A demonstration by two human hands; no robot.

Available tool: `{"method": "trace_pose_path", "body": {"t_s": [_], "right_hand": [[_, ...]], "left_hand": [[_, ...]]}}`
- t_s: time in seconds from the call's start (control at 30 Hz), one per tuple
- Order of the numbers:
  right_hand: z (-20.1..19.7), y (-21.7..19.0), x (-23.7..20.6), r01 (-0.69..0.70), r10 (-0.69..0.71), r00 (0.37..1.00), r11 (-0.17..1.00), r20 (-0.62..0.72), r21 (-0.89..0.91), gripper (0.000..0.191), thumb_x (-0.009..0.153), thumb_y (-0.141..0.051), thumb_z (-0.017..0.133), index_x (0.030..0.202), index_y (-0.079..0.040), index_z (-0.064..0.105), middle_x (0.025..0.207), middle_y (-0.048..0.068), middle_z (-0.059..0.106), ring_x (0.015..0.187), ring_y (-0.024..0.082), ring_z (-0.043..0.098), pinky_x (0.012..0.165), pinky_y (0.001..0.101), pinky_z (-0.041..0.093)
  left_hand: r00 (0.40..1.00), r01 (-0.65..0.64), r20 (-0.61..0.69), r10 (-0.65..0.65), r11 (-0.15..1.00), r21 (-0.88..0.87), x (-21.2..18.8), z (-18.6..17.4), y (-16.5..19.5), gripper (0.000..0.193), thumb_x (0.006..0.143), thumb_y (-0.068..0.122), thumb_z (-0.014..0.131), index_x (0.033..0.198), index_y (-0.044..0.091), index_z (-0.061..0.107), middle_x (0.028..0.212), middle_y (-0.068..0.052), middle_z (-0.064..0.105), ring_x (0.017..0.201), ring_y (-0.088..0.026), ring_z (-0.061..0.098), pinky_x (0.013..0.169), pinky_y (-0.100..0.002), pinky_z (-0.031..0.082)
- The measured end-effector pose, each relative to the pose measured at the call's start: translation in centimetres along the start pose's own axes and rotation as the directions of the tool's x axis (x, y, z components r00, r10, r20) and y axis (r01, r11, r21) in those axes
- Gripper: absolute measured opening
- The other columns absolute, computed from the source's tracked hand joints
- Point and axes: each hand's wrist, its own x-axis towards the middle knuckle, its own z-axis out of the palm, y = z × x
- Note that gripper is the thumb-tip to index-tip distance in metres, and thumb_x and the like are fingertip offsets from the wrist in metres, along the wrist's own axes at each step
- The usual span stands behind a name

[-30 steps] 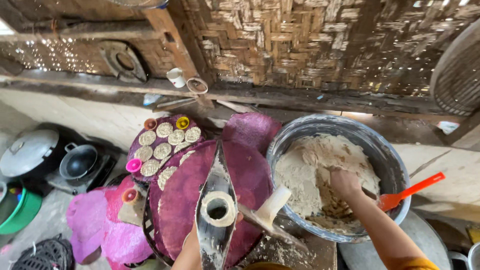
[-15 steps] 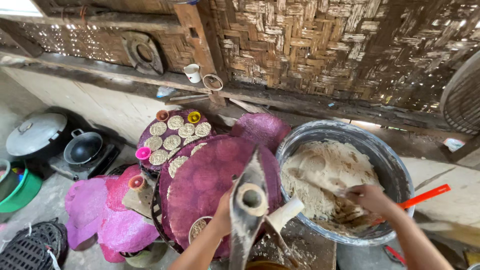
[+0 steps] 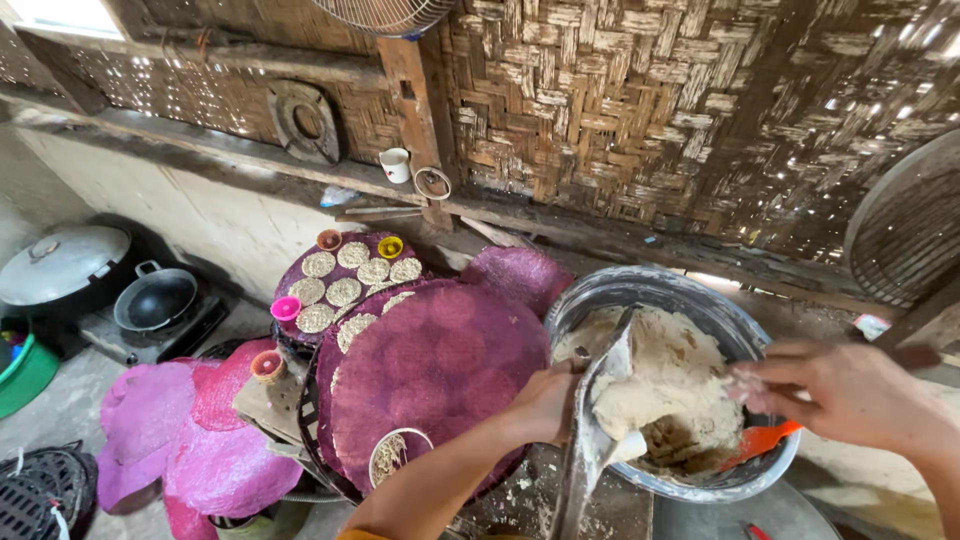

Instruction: The person scoops dough from a large basin into a ring mold on a round purple tray, then squeezes a long wooden lever press to compress the dough into a flat rice cake and releases it onto the tray. They repeat the cycle, moving finished cakes aside and covering them with a pink mesh cloth between batches.

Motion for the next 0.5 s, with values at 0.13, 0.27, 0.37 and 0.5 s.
{"method": "trace_pose_path", "body": {"t_s": [0.13,0.27,0.37,0.5], "right_hand": [[-2.6,-6.2,-1.1,0.237,-0.361,0.861,0.908,-0.358,-0.346,0.039,0.087,-0.042,0.062,0.125,-0.033,0.071,0.083,-0.004,0.067,0.079,0.018,0.068,0.073,0.0366,0.055],[0.4,-11.6,-1.3,0.325,-0.617,0.685,0.734,-0.387,-0.596,0.062,0.076,-0.015,0.065,0.137,-0.003,0.061,0.098,0.006,0.065,0.086,0.024,0.064,0.067,0.0354,0.055],[2.3,-10.8,-2.2,0.334,-0.65,0.594,0.736,-0.474,-0.589,0.058,0.077,-0.012,0.068,0.134,-0.004,0.062,0.096,0.005,0.063,0.09,0.023,0.064,0.069,0.0359,0.055],[1.9,-5.3,-4.2,0.206,-0.405,0.64,0.909,-0.653,-0.362,0.054,0.068,-0.048,0.071,0.121,-0.034,0.07,0.093,-0.005,0.066,0.083,0.017,0.067,0.071,0.0351,0.053]], "left_hand": [[0.975,-0.152,-0.147,0.165,0.984,0.096,0.5,1.0,-0.1,0.048,0.07,0.024,0.085,0.114,0.008,0.073,0.122,-0.02,0.07,0.115,-0.043,0.063,0.095,-0.049,0.055],[0.976,-0.03,-0.212,0.057,0.991,0.13,1.5,1.7,-1.2,0.04,0.078,0.031,0.077,0.113,0.011,0.072,0.114,-0.018,0.072,0.108,-0.039,0.067,0.092,-0.048,0.056],[0.973,0.032,-0.231,0.003,0.989,0.146,1.6,1.4,-2.0,0.036,0.079,0.031,0.076,0.11,0.012,0.074,0.111,-0.018,0.073,0.107,-0.039,0.068,0.093,-0.049,0.055],[0.948,0.139,-0.3,-0.105,0.986,0.093,1.6,0.2,-2.5,0.047,0.078,0.029,0.076,0.119,0.008,0.067,0.116,-0.021,0.068,0.108,-0.042,0.064,0.091,-0.051,0.053]]}}
